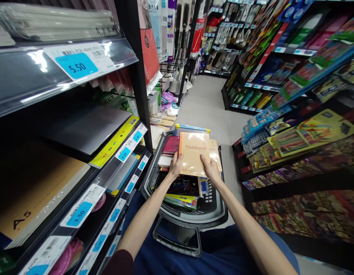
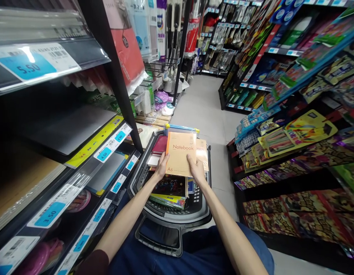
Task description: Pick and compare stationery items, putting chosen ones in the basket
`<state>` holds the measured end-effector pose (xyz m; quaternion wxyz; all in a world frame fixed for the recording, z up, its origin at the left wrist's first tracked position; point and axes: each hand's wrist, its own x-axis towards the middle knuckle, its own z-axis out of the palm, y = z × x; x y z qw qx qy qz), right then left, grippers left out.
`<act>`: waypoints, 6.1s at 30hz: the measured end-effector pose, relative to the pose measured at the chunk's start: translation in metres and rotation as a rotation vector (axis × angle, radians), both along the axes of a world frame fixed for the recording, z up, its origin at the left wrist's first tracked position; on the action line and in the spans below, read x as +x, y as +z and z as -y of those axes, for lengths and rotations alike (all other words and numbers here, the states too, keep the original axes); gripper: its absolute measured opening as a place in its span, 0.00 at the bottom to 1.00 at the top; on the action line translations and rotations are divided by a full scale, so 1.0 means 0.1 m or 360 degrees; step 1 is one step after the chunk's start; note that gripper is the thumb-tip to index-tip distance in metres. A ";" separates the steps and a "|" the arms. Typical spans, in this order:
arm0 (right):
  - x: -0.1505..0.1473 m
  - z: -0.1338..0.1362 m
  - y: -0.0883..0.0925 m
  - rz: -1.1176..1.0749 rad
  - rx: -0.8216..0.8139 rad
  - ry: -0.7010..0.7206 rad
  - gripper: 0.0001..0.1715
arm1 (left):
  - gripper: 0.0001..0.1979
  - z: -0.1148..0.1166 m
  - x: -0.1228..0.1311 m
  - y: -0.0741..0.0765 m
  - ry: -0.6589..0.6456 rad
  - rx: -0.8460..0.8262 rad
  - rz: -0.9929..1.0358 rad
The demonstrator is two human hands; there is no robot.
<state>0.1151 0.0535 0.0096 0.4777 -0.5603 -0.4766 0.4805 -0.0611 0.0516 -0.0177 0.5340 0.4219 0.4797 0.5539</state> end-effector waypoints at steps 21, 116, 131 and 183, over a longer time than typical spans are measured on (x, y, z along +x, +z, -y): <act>0.01 0.00 0.02 -0.0087 -0.0023 0.0050 0.26 | 0.23 0.01 0.01 0.01 0.0020 0.0110 0.0121; 0.04 0.01 -0.01 -0.0150 -0.0087 0.0119 0.26 | 0.20 0.01 -0.01 -0.06 -0.0066 0.0048 0.0070; 0.04 0.02 0.02 -0.0189 -0.0101 0.0129 0.24 | 0.20 0.02 -0.01 -0.04 -0.0075 0.0049 0.0092; 0.22 0.06 0.42 0.0755 0.0010 0.0212 0.32 | 0.38 0.06 0.04 0.03 0.0009 0.0004 -0.0150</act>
